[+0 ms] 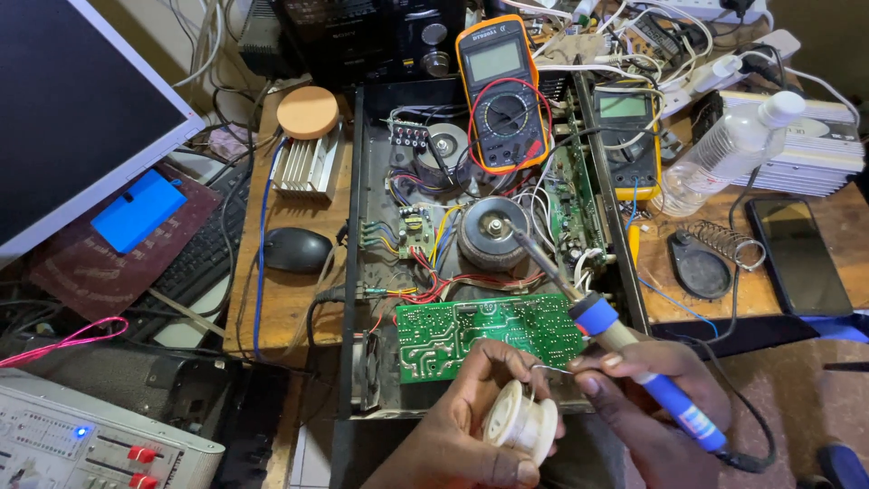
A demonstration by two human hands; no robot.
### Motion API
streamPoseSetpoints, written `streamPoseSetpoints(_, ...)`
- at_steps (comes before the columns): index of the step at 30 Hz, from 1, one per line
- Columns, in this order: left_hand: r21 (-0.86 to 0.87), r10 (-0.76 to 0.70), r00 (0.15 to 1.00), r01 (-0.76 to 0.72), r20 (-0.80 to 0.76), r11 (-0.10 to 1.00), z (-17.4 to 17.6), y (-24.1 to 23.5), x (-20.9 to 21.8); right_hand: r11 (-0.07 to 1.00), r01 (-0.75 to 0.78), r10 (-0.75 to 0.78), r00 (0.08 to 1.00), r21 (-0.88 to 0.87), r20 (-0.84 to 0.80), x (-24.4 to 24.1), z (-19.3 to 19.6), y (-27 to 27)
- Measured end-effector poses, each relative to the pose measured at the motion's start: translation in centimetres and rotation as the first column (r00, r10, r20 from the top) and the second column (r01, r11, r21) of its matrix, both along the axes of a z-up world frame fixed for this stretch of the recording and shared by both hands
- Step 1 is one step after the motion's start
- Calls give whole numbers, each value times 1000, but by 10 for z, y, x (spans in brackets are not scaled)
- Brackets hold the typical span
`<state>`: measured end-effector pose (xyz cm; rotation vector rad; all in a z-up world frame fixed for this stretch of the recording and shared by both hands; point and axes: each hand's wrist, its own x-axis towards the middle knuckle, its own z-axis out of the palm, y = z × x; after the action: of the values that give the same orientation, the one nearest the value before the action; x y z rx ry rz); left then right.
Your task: The person uses a soldering iron and solder wire to work on a green circuit board. They apply solder to various points on the board, flip it over to inspect the components, and then use electrical tape to secure a wire connection.
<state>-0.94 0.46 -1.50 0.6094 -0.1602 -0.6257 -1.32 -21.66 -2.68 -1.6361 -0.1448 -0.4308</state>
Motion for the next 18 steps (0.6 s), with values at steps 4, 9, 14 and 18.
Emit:
streamPoseSetpoints(4,-15,48,998,-47,50,999,4,3,6,996,-21,27,998,91,-57,-4,-8,-14)
streamPoseSetpoints(9,118,-61,960,30,275,993,20,13,13,998,65,-64,994,15,-87,-6,-1,-14)
streamPoseSetpoints(14,88,6,960,-31,279,996,9,16,12,989,2,-6,1000,-145,-22,-3,0,-21)
streamPoseSetpoints(18,218,72,955,-138,286,966,27,16,18,998,-34,33,999,-46,-9,4,1,-9)
